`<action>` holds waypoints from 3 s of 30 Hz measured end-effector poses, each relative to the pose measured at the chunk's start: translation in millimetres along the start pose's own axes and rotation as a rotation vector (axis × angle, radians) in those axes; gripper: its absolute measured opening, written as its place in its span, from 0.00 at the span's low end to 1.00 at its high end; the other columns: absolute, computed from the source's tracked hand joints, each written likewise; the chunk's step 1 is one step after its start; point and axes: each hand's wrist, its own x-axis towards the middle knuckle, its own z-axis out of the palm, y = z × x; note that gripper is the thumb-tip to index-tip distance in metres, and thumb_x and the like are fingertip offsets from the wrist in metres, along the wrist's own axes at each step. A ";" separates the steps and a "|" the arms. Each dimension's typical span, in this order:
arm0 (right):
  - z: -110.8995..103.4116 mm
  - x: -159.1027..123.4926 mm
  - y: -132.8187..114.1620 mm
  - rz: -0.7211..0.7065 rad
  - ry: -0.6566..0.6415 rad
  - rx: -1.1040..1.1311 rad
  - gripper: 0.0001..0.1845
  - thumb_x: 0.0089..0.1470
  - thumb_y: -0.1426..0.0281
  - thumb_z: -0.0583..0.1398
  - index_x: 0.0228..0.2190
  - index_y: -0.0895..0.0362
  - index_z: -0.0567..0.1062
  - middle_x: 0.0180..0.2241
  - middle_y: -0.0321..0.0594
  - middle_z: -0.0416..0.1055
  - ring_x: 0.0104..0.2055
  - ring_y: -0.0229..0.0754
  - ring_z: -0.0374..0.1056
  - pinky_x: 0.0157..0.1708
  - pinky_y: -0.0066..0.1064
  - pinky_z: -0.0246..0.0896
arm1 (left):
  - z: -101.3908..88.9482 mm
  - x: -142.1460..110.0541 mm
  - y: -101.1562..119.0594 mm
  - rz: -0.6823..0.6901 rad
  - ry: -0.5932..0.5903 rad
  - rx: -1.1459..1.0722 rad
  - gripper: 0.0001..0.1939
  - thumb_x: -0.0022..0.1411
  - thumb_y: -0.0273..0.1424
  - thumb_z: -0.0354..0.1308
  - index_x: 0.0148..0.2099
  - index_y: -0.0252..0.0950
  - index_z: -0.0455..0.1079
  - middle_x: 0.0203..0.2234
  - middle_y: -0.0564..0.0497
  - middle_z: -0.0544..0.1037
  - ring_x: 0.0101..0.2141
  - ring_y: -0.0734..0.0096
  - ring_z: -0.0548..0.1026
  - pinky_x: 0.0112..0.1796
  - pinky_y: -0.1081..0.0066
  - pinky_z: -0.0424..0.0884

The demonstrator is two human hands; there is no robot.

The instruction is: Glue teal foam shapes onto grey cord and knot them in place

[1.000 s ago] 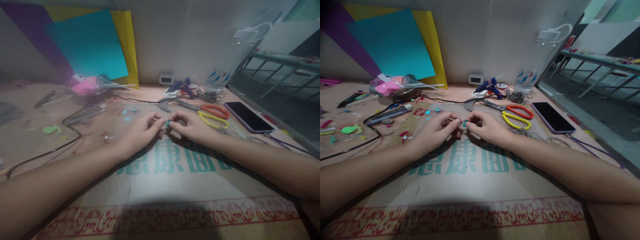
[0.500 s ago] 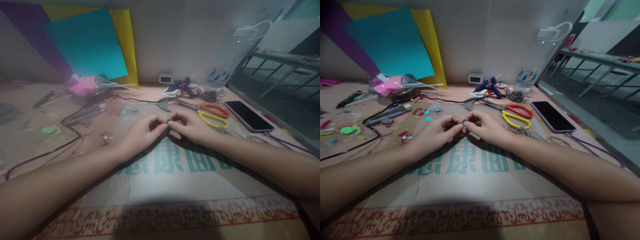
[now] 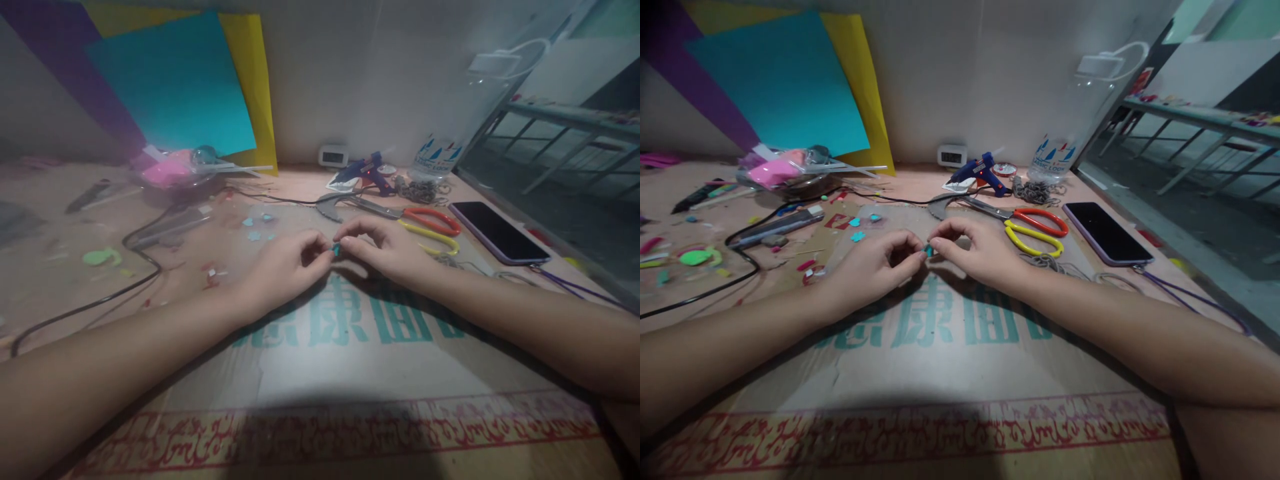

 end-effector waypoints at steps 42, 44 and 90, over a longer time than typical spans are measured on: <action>0.1 -0.8 -0.4 0.007 0.026 0.043 0.13 0.57 0.60 0.61 0.36 0.57 0.78 0.33 0.38 0.78 0.35 0.40 0.72 0.37 0.31 0.63 | -1.0 2.3 2.4 -0.048 -0.018 -0.116 0.11 0.64 0.36 0.55 0.33 0.35 0.72 0.24 0.55 0.75 0.26 0.74 0.69 0.29 0.73 0.62; 0.3 -0.9 -2.8 0.005 0.020 -0.011 0.12 0.56 0.61 0.62 0.34 0.56 0.79 0.32 0.38 0.78 0.35 0.41 0.72 0.37 0.32 0.63 | -0.9 1.6 2.2 -0.031 -0.017 -0.078 0.11 0.64 0.36 0.54 0.32 0.35 0.71 0.24 0.55 0.75 0.26 0.73 0.69 0.29 0.73 0.61; 3.7 -1.7 -7.9 -0.062 -0.026 -0.046 0.08 0.56 0.66 0.61 0.32 0.57 0.76 0.29 0.36 0.75 0.31 0.38 0.69 0.34 0.29 0.62 | 0.6 -0.9 1.2 0.021 0.020 0.066 0.11 0.64 0.36 0.56 0.32 0.35 0.71 0.25 0.54 0.77 0.25 0.74 0.69 0.27 0.73 0.60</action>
